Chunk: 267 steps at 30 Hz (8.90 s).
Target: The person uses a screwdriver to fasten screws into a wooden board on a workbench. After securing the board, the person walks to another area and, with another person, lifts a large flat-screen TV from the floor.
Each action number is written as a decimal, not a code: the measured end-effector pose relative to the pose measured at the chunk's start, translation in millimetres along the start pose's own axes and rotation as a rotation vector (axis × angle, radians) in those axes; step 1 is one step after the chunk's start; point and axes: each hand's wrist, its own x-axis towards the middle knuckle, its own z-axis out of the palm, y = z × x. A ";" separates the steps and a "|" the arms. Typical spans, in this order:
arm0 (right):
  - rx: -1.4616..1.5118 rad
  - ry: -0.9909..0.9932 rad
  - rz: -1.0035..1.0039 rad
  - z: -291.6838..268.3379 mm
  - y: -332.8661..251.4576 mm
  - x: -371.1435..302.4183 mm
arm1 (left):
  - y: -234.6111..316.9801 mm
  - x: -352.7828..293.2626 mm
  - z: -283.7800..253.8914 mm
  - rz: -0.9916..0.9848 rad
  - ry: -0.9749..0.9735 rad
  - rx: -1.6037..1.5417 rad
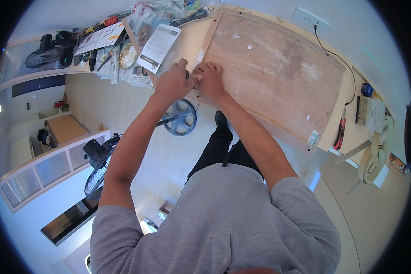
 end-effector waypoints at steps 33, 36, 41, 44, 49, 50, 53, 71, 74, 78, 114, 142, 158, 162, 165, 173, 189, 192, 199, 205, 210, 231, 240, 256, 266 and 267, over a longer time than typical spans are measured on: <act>-0.051 0.003 -0.052 13.8 10.5 0.0 | 23.7 15.8 10.1 0.029 0.096 -0.050; -0.029 -0.004 -0.063 12.0 11.5 -0.1 | 15.8 9.3 8.7 0.124 0.095 -0.099; 0.031 -0.032 -0.010 8.4 7.3 1.1 | 21.7 14.9 -8.3 -0.137 -0.027 0.025; 0.057 0.000 -0.012 7.7 5.2 0.4 | 28.0 18.9 -16.4 -0.247 -0.117 0.072; 0.013 -0.072 0.006 5.7 9.4 0.4 | 17.2 5.7 -5.5 0.082 0.041 -0.010; 0.037 -0.032 -0.018 5.0 9.8 1.4 | 12.5 4.5 -2.0 0.141 0.091 -0.035; 0.076 -0.022 -0.018 1.7 6.4 2.9 | 1.2 8.4 6.1 0.157 0.095 -0.038; 0.636 -0.403 0.162 -72.9 -44.5 -19.9 | -38.7 -54.9 -19.6 -0.264 -0.660 -0.877; 0.598 -0.360 0.188 -75.8 -56.1 -58.0 | -29.9 -84.5 19.3 -0.266 -0.732 -0.991; 0.491 -0.281 0.111 -68.6 -49.8 -70.3 | -30.6 -93.0 47.4 -0.179 -0.667 -1.038; -0.193 -0.163 0.091 -1.2 -54.0 -81.4 | -95.9 -8.1 97.8 -0.385 -0.228 -1.459; -0.096 -0.100 0.077 -6.4 -53.5 -83.8 | -71.7 -18.2 30.3 -0.221 -0.379 -0.520; -0.095 -0.076 0.096 -2.4 -53.3 -83.4 | -46.9 10.4 23.7 0.176 -0.294 0.098; -0.105 -0.052 0.077 -3.6 -53.2 -83.9 | -40.2 18.0 21.9 0.151 -0.322 0.185; -0.111 -0.044 0.071 -3.9 -53.3 -83.7 | -35.7 22.2 21.2 0.118 -0.396 0.267; -0.136 -0.133 0.100 -2.1 -51.7 -85.8 | -24.6 30.9 18.3 0.186 -0.416 0.448; -0.151 -0.005 0.048 2.7 -49.5 -86.9 | -8.7 36.6 8.1 0.206 -0.443 0.515; -0.140 -0.002 0.046 2.3 -49.3 -86.6 | -6.7 36.1 6.6 0.200 -0.440 0.507; -0.137 -0.010 0.046 1.5 -49.2 -85.6 | -4.0 36.6 5.4 0.286 -0.412 0.538; -0.127 -0.013 0.048 0.9 -48.9 -85.3 | -4.9 39.4 6.7 0.453 -0.392 0.612; -0.125 -0.015 0.057 0.4 -48.8 -85.9 | -3.5 41.6 8.3 0.516 -0.418 0.641; -0.118 -0.004 0.061 -2.2 -48.9 -88.2 | 16.9 51.6 11.8 0.405 -0.548 0.681; -0.103 -0.033 0.064 2.7 -48.1 -89.9 | 3.5 91.1 -0.2 0.047 -0.969 0.170; -0.090 0.006 0.087 3.5 -49.2 -87.5 | -10.1 72.8 8.0 0.386 -0.723 0.511; -0.102 -0.036 0.043 2.0 -48.5 -90.6 | -9.5 79.2 4.3 0.374 -0.781 0.431; -0.113 -0.025 0.036 2.6 -48.6 -90.9 | -16.7 82.3 1.5 0.306 -0.859 0.292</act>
